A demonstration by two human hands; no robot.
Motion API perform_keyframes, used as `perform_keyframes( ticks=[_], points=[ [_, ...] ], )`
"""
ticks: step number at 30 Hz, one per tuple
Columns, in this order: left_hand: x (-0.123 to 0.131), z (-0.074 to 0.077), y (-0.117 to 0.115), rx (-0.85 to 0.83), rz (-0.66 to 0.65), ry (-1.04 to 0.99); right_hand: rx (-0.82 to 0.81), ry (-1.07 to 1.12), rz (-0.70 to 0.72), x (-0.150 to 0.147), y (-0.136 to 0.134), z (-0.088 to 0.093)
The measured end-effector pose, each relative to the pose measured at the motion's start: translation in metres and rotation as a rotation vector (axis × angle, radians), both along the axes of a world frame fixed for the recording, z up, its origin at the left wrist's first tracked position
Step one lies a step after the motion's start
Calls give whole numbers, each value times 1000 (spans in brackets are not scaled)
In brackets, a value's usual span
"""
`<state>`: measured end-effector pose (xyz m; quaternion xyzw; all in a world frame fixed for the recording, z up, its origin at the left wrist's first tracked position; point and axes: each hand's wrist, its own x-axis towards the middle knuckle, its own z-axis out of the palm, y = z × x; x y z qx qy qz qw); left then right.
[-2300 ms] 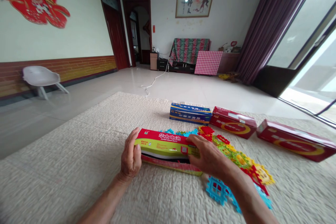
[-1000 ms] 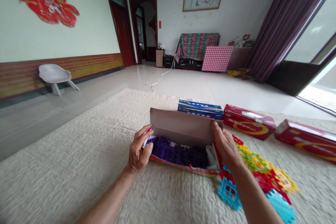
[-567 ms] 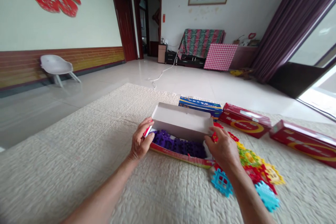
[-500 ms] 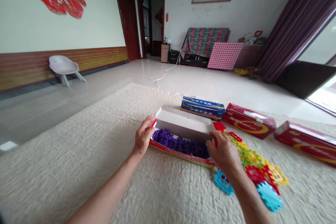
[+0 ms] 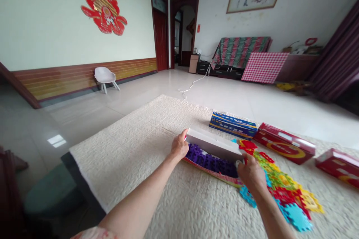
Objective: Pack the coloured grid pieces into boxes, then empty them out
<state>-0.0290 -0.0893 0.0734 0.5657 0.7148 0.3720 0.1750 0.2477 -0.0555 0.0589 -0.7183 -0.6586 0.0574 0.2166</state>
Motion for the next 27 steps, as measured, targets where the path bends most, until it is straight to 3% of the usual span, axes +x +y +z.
perform_keyframes(
  ticks=[5,10,27],
  points=[
    [3,-1,-26,39,-52,103,-58,-9,-28,-7,-13,1],
    [1,-1,-34,50,-85,146,-43,-19,-24,-14,-17,7],
    [4,-10,-12,25,96,24,-109,22,-7,-7,-11,9]
  ],
)
